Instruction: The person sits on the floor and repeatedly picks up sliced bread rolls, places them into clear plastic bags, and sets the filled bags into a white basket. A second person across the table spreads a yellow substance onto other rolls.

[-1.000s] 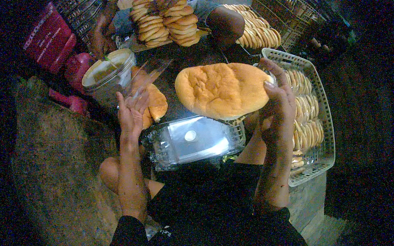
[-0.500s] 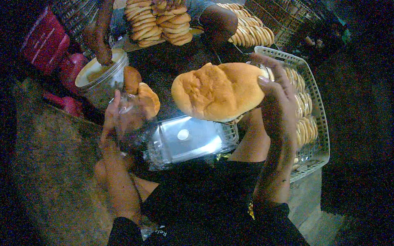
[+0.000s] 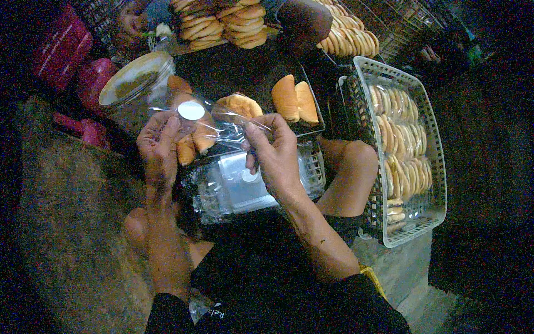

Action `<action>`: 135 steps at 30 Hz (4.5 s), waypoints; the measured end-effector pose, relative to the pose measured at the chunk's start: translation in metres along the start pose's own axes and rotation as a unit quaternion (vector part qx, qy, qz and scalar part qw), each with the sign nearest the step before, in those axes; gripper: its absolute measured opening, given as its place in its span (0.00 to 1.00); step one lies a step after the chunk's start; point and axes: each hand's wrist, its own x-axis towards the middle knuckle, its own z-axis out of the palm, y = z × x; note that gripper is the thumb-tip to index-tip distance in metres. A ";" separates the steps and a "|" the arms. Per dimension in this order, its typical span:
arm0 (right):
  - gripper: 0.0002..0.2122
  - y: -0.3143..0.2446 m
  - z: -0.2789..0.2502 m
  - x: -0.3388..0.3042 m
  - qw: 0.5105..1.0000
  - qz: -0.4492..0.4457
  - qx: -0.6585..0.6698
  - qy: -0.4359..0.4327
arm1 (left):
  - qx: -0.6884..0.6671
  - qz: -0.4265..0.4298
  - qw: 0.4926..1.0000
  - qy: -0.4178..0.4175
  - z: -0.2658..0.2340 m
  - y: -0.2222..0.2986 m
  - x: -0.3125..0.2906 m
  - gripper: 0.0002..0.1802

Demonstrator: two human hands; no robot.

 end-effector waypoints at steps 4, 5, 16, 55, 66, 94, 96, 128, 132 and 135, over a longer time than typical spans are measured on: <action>0.15 0.018 0.009 0.007 0.998 0.006 -0.061 0.026 | 0.081 0.036 0.989 0.122 -0.009 -0.018 0.003 0.09; 0.16 0.026 0.012 0.016 0.993 -0.027 -0.110 0.031 | 0.091 0.029 0.979 0.182 -0.010 -0.016 0.007 0.14; 0.33 0.114 -0.057 0.148 0.621 -0.326 -0.706 -0.102 | -0.396 -0.097 0.884 0.228 -0.072 -0.085 0.019 0.18; 0.22 -0.088 -0.074 0.005 0.989 -0.090 -0.101 -0.054 | -0.037 -0.013 0.978 0.207 -0.036 -0.036 0.034 0.23; 0.21 -0.094 -0.103 0.004 0.992 -0.093 -0.089 -0.005 | 0.095 0.047 0.984 0.140 -0.054 -0.014 0.039 0.25; 0.20 -0.028 -0.075 0.020 0.991 -0.076 -0.094 -0.057 | -0.364 -0.173 0.915 -0.007 0.031 -0.032 -0.011 0.33; 0.20 -0.025 -0.073 0.018 0.988 -0.055 -0.123 -0.076 | -0.321 -0.255 0.912 0.017 0.032 -0.063 -0.014 0.33; 0.25 -0.010 -0.065 0.023 0.999 -0.006 -0.035 -0.038 | -0.154 -0.185 0.966 -0.090 0.059 -0.040 -0.044 0.34; 0.29 -0.036 -0.041 -0.005 0.954 -0.288 -0.084 0.004 | -0.239 -0.129 0.958 -0.086 0.062 -0.038 -0.040 0.28; 0.17 -0.050 -0.035 -0.006 0.776 -0.484 -0.404 0.011 | -0.407 -0.170 0.897 -0.030 0.068 -0.040 -0.035 0.26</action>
